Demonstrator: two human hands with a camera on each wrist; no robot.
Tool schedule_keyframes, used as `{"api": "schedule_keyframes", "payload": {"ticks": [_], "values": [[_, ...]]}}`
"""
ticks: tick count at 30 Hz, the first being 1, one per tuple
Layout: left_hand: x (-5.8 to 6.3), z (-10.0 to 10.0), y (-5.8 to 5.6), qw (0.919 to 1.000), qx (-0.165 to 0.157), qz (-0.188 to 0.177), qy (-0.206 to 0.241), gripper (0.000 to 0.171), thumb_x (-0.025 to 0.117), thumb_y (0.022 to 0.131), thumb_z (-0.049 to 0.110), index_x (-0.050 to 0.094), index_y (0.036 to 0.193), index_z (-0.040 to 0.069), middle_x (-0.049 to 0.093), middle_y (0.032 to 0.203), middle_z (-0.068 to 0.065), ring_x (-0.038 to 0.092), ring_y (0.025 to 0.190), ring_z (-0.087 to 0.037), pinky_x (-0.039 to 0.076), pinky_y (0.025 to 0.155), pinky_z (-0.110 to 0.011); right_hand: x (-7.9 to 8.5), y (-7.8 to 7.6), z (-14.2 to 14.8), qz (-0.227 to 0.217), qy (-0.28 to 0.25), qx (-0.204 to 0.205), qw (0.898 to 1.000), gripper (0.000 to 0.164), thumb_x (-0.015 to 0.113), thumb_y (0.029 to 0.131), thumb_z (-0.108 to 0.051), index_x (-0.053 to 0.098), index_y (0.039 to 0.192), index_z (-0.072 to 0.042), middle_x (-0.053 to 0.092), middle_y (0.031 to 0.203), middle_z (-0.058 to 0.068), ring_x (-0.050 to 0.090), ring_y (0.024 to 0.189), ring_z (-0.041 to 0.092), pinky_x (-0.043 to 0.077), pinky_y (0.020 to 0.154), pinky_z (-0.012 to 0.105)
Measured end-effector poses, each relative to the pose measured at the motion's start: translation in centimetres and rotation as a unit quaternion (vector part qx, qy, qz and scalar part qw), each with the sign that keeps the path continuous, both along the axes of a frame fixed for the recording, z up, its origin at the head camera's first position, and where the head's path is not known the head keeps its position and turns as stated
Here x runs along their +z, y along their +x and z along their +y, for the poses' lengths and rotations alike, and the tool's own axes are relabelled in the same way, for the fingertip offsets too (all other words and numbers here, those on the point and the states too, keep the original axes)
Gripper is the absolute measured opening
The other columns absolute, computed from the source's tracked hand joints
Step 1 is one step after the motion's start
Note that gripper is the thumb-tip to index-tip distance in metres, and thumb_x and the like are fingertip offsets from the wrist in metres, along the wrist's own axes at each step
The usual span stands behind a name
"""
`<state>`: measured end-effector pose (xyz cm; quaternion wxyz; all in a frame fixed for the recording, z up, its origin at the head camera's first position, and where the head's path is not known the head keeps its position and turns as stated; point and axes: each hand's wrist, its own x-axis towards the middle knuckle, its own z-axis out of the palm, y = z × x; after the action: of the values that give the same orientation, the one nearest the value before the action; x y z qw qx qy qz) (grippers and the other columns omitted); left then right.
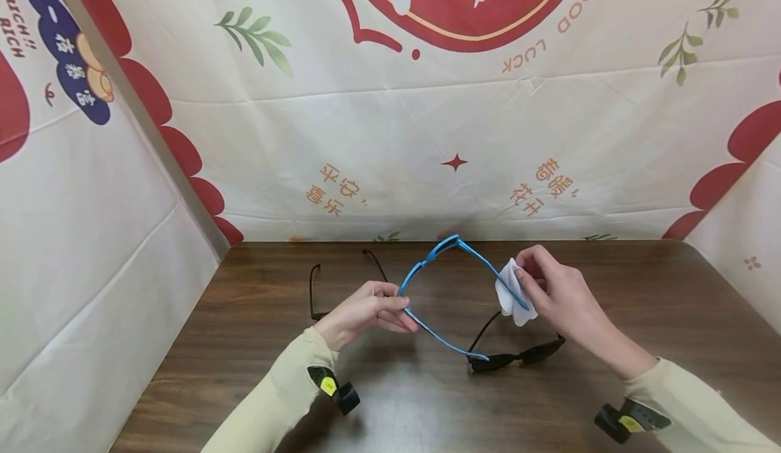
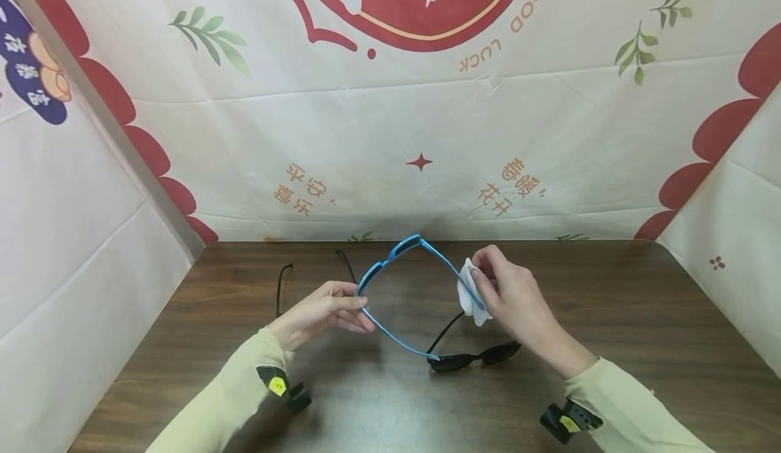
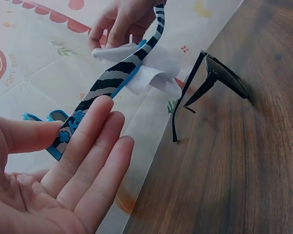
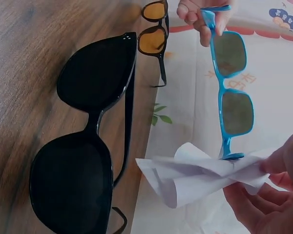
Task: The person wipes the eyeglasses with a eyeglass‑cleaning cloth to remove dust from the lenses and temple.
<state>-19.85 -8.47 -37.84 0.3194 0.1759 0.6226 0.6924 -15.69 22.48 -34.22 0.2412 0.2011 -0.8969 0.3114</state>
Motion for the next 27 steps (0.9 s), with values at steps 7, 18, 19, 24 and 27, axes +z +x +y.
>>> {"api": "schedule_keyframes", "payload": {"ticks": [7, 18, 19, 24, 27], "values": [[0.0, 0.2, 0.3, 0.9998, -0.016, 0.007, -0.008, 0.011, 0.054, 0.097, 0.007, 0.056, 0.087, 0.003, 0.071, 0.080, -0.014, 0.071, 0.078, -0.022, 0.053, 0.085, -0.046, -0.1, -1.1, -0.2, -0.006, 0.000, 0.011, 1.000, 0.017, 0.064, 0.089, 0.005, 0.055, 0.101, -0.002, 0.065, 0.086, 0.008, 0.061, 0.073, 0.017, 0.055, 0.061, 0.029], [0.0, 1.4, 0.8, 0.9976, -0.064, 0.015, -0.020, 0.013, 0.054, 0.096, 0.004, 0.054, 0.084, 0.001, 0.066, 0.086, -0.031, 0.071, 0.079, -0.026, 0.053, 0.084, -0.049, 0.2, -2.7, -0.8, 0.012, 0.007, 0.025, 1.000, 0.011, 0.062, 0.091, 0.002, 0.056, 0.098, -0.005, 0.067, 0.086, 0.007, 0.060, 0.071, 0.014, 0.049, 0.059, 0.025], [0.0, 1.5, 0.8, 0.9973, -0.070, 0.013, -0.020, 0.012, 0.054, 0.096, 0.004, 0.054, 0.084, 0.001, 0.066, 0.087, -0.032, 0.071, 0.080, -0.027, 0.052, 0.084, -0.050, 0.2, -2.8, -0.9, 0.013, 0.007, 0.026, 1.000, 0.011, 0.062, 0.091, 0.002, 0.056, 0.098, -0.005, 0.067, 0.086, 0.006, 0.060, 0.071, 0.014, 0.049, 0.059, 0.024], [-0.2, 1.8, 0.9, 0.9966, -0.080, 0.010, -0.016, 0.012, 0.054, 0.096, 0.004, 0.054, 0.084, 0.000, 0.069, 0.083, -0.025, 0.071, 0.080, -0.028, 0.049, 0.086, -0.054, 0.1, -2.8, -0.9, 0.006, 0.003, 0.027, 1.000, 0.011, 0.061, 0.092, 0.001, 0.056, 0.098, -0.006, 0.068, 0.087, 0.006, 0.060, 0.070, 0.014, 0.049, 0.059, 0.025], [-0.3, 1.7, 0.8, 0.9971, -0.073, 0.013, -0.014, 0.012, 0.054, 0.096, 0.004, 0.054, 0.084, 0.001, 0.069, 0.082, -0.023, 0.071, 0.080, -0.027, 0.051, 0.086, -0.052, -0.1, -2.7, -0.7, 0.001, -0.001, 0.026, 1.000, 0.011, 0.061, 0.092, 0.002, 0.055, 0.098, -0.005, 0.068, 0.088, 0.007, 0.063, 0.074, 0.015, 0.051, 0.061, 0.025]]}}
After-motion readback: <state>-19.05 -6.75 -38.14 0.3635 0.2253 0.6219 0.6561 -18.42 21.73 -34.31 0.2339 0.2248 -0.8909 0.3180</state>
